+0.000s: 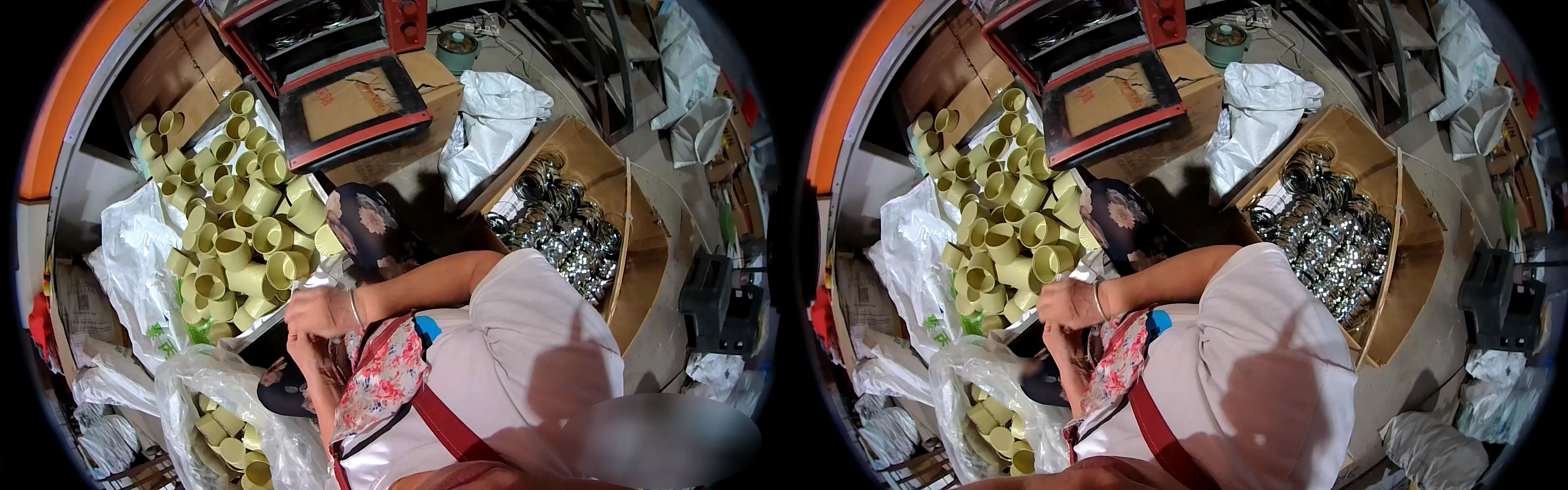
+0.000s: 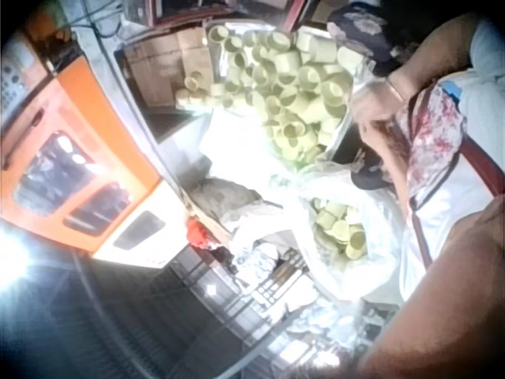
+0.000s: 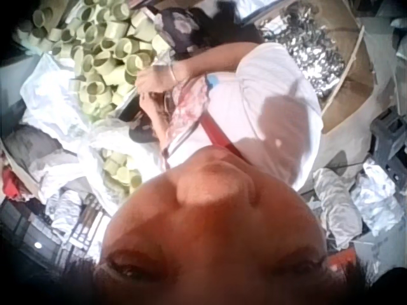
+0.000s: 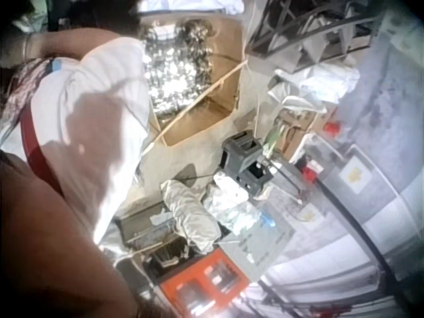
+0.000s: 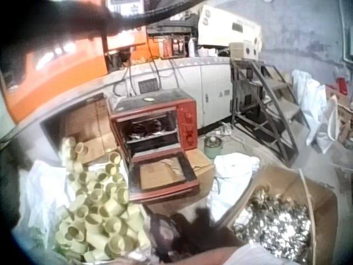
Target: The person sits on the floor in a cluttered workshop and assembles yellow plastic cups. They pick up a cup, insert a metal ring into the rim, and place the finished unit into a large plastic bag. This process is repeated for multiple cups.
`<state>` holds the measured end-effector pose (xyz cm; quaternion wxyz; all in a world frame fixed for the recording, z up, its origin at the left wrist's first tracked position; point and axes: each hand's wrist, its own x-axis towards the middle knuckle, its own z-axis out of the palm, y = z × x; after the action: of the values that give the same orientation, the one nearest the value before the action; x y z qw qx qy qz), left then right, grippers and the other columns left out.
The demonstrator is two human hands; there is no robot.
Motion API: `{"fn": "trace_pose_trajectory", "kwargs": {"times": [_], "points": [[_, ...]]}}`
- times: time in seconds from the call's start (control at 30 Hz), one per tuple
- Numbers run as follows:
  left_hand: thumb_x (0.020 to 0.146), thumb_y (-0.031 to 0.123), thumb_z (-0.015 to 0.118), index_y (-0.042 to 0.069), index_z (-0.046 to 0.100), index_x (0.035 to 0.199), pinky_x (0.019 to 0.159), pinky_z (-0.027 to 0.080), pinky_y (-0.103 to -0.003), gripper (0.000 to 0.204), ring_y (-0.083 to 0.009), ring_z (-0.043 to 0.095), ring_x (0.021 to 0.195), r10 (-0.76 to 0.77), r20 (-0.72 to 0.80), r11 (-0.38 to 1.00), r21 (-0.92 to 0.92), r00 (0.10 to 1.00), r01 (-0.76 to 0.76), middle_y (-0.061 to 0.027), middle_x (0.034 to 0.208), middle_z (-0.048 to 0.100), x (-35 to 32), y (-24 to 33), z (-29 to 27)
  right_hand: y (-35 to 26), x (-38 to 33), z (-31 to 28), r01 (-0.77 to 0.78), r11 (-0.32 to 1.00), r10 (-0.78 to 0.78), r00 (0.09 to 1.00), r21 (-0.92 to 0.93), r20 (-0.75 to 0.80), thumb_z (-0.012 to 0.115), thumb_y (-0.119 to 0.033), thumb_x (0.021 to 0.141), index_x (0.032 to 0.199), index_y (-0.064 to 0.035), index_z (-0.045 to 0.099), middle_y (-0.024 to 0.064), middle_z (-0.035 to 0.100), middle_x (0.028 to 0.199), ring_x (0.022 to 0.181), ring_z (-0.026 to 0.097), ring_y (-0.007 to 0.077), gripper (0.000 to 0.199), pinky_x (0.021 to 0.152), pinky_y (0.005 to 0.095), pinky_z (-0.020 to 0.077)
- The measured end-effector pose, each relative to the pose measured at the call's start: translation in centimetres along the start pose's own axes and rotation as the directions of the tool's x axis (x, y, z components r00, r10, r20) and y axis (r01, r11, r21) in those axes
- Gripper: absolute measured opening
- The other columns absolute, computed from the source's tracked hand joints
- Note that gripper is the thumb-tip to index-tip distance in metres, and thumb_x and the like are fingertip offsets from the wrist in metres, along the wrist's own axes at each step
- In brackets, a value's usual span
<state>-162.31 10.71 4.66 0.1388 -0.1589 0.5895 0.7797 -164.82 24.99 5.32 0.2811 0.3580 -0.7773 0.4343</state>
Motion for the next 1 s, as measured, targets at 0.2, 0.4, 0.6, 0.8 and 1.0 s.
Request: {"fn": "trace_pose_trajectory", "kwargs": {"times": [0.2,0.4,0.6,0.8,1.0], "points": [[0.087,0.014,0.049,0.003,0.052,0.089,0.064,0.053,-0.033,0.011,-0.0201,0.060,0.073,0.099,0.010,0.982,-0.161,0.995,-0.096,-0.0089,0.081,0.058,1.0,-1.2,-1.9,-0.8,0.0,0.9,0.136,0.990,-0.136,0.991,0.041,-0.001,0.054,-0.019,0.075,0.072,-0.0073,0.053,0.0077,0.055,0.072,0.065,0.057,0.0275,0.012,0.056,0.0358,0.0465],[0.088,0.020,0.049,0.003,0.051,0.095,0.071,0.049,-0.030,0.019,-0.0207,0.059,0.082,0.020,-0.057,0.946,-0.321,0.998,-0.038,-0.0103,0.088,0.060,1.3,2.2,-1.6,-1.3,-0.4,-0.5,-0.243,0.964,0.263,0.794,-0.110,0.548,0.055,-0.013,0.070,0.082,0.0000,0.051,0.0151,0.058,0.067,0.066,0.060,0.0307,0.018,0.056,0.0410,0.0471],[0.091,0.018,0.049,0.001,0.047,0.089,0.068,0.038,-0.021,0.017,-0.0072,0.043,0.073,0.421,0.003,0.834,0.391,0.907,-0.389,-0.0007,0.081,0.049,-1.3,1.6,1.9,4.4,-1.1,3.0,-0.633,0.773,0.485,0.553,-0.036,0.677,0.049,-0.009,0.070,0.083,0.0055,0.062,0.0241,0.061,0.076,0.076,0.061,0.0361,0.023,0.068,0.0408,0.0478],[0.091,0.018,0.050,0.001,0.048,0.092,0.067,0.035,-0.019,0.017,-0.0055,0.038,0.072,0.421,0.116,0.821,0.373,0.900,-0.432,0.0019,0.081,0.045,-1.6,-0.8,1.3,3.2,1.8,1.1,-0.884,0.151,0.792,0.376,0.442,0.481,0.047,0.001,0.067,0.078,0.0016,0.060,0.0163,0.060,0.071,0.067,0.058,0.0263,0.017,0.061,0.0351,0.0454],[0.091,0.017,0.051,0.003,0.047,0.092,0.066,0.034,-0.019,0.015,-0.0039,0.039,0.072,0.267,0.091,0.960,0.063,0.959,-0.273,0.0023,0.082,0.047,-1.7,-0.8,3.1,5.2,-0.2,2.7,-0.641,-0.129,0.690,0.490,0.757,0.533,0.048,0.000,0.067,0.078,0.0023,0.059,0.0147,0.060,0.076,0.071,0.056,0.0212,0.016,0.059,0.0334,0.0439]]}}
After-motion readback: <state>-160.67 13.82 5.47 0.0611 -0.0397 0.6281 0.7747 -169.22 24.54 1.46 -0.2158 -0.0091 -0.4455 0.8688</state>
